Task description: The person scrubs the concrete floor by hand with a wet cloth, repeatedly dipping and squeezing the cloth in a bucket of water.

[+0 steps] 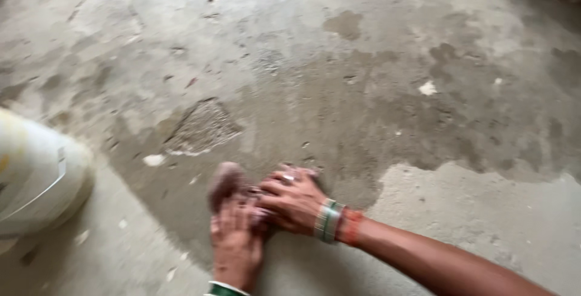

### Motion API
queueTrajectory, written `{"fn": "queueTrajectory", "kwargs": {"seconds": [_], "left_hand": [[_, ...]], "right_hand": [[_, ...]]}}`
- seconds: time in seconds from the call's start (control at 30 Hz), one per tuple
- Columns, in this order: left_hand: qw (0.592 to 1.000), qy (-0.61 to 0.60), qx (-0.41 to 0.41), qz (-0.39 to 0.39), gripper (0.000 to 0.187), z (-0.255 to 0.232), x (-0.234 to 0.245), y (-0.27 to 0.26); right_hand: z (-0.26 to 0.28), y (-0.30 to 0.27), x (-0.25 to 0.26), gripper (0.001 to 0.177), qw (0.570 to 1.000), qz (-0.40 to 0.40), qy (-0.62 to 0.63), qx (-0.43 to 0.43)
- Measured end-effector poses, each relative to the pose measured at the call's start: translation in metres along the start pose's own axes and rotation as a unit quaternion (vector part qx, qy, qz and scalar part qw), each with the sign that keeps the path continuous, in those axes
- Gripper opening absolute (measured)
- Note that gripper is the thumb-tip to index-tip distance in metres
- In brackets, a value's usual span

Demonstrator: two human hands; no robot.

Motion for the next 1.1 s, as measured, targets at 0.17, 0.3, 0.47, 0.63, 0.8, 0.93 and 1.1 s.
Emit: {"fn": "queueTrajectory", "kwargs": {"seconds": [0.17,0.3,0.47,0.63,0.8,0.93,1.1], "left_hand": [[0.999,0.029,-0.041,0.02,0.069,-0.04,-0.056,0.099],[0.998,0.06,-0.026,-0.009,0.067,0.003,-0.108,0.222],[0.99,0.132,0.044,0.022,0.064,0.025,-0.128,0.325],[0.983,0.032,0.142,0.114,0.067,0.016,-0.114,0.3],[0.993,0.076,-0.069,0.057,0.072,-0.066,-0.098,0.196],[0.977,-0.109,-0.093,0.155,0.081,-0.19,-0.108,0.114],[0.958,-0.195,-0.163,0.134,0.063,-0.303,-0.154,0.141]], "right_hand": [[-0.096,-0.017,0.02,0.043,0.981,-0.067,-0.121,-0.137],[-0.19,0.059,0.018,0.042,0.95,-0.178,-0.141,-0.212],[-0.262,0.134,0.027,0.051,0.921,-0.168,-0.09,-0.339],[-0.253,0.108,0.026,0.046,0.912,-0.118,-0.064,-0.388],[-0.196,-0.027,0.042,0.059,0.958,-0.127,-0.085,-0.242],[-0.162,-0.184,0.081,0.05,0.974,-0.075,-0.061,-0.206],[-0.221,-0.271,0.122,0.056,0.939,-0.058,-0.115,-0.318]]}}
Point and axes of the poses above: each hand's wrist, its own y-axis towards the middle knuckle, its own x-axis out of the back of the hand, z = x × y, the point moved 6 cm from there along y, towards the middle knuckle, and after that the axes turned 1 degree about -z, right-handed, at the moved point
